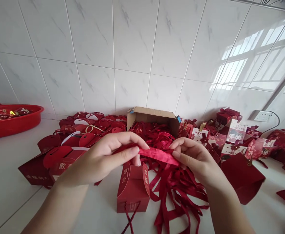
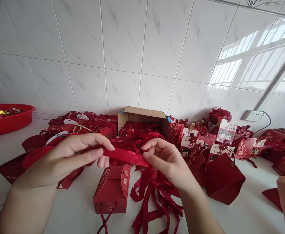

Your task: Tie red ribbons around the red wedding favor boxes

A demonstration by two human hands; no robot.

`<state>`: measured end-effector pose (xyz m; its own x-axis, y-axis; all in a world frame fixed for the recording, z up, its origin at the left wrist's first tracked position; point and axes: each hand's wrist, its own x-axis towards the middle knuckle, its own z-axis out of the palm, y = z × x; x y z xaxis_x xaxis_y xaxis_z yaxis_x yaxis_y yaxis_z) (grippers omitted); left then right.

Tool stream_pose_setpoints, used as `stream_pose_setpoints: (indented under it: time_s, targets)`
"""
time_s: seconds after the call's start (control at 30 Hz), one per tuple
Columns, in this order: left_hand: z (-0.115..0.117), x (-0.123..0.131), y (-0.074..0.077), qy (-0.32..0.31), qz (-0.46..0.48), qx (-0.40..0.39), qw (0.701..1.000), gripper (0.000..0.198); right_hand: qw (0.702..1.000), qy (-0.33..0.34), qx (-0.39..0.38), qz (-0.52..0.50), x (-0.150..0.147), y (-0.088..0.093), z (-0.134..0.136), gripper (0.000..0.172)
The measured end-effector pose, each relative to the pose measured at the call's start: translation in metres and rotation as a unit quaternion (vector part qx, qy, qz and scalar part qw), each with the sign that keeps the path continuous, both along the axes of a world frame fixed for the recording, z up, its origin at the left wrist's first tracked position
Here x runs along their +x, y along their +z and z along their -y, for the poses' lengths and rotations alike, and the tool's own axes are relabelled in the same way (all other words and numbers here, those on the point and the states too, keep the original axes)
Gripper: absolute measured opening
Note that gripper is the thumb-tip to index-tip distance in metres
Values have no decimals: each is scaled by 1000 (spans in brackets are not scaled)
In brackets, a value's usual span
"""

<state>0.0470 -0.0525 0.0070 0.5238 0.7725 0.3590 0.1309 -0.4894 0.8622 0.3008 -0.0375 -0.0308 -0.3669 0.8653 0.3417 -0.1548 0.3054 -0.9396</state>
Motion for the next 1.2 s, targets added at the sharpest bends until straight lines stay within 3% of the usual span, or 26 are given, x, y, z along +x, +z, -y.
stream_pose_setpoints:
  time_s: [0.2, 0.33, 0.6, 0.8, 0.97, 1.13, 1.2]
  targets:
    - [-3, -14, 1, 75, 36, -17, 996, 28, 995, 20, -6, 100, 5, 2, 0, 29]
    - [-4, -22, 2, 129, 33, -1, 991, 34, 988, 8, 15, 156, 10, 5, 0, 27]
    - [7, -22, 12, 132, 104, 27, 985, 31, 972, 54, 31, 225, 19, 8, 7, 40]
    - [14, -24, 17, 163, 163, 18, 973, 29, 963, 106, 50, 243, 24, 7, 7, 37]
    - [12, -32, 19, 173, 190, 26, 966, 30, 966, 83, 35, 242, 28, 9, 4, 32]
    - [12, -32, 19, 165, 191, 40, 967, 30, 954, -6, 98, 283, 30, 13, 1, 27]
    - [12, -29, 19, 172, 194, 38, 965, 30, 952, -11, 110, 284, 31, 14, -1, 28]
